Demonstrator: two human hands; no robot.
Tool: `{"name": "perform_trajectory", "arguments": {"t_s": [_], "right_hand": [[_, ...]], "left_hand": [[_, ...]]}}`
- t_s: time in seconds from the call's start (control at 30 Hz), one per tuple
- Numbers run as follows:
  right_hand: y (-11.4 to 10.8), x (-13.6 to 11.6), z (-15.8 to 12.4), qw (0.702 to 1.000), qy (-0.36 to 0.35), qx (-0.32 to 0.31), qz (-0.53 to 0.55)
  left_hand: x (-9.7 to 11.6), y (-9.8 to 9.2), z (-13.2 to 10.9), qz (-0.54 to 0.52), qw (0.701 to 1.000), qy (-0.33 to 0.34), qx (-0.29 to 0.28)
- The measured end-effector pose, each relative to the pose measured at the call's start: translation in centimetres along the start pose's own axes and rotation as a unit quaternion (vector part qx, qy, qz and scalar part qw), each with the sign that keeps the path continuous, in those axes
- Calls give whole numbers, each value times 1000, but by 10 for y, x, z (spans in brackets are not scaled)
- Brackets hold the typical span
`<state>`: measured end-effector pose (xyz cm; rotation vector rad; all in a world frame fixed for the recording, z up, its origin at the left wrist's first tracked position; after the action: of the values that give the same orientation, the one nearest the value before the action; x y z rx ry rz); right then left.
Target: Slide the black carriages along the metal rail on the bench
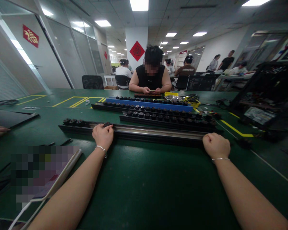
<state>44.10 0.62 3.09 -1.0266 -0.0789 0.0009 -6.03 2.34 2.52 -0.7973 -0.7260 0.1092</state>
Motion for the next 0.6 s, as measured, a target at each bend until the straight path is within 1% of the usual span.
{"name": "perform_trajectory", "arguments": {"t_s": [0.33,0.6], "right_hand": [[0,1,0,1000,9,-11,11],[-1,0,-1,1000,-3,5,18]], "left_hand": [[5,0,-4,-5,1000,13,-6],[6,-1,-5,-2,1000,14,0]]}}
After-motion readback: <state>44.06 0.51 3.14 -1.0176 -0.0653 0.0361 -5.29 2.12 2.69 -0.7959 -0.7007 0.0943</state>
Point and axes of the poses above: each hand's wrist, its own z-axis towards the middle knuckle, its own y-axis out of the palm, x = y × z, the point moved 6 cm from there along z, towards the middle knuckle, and after that the axes turned 13 degrees about -y, right-handed, at the moved point
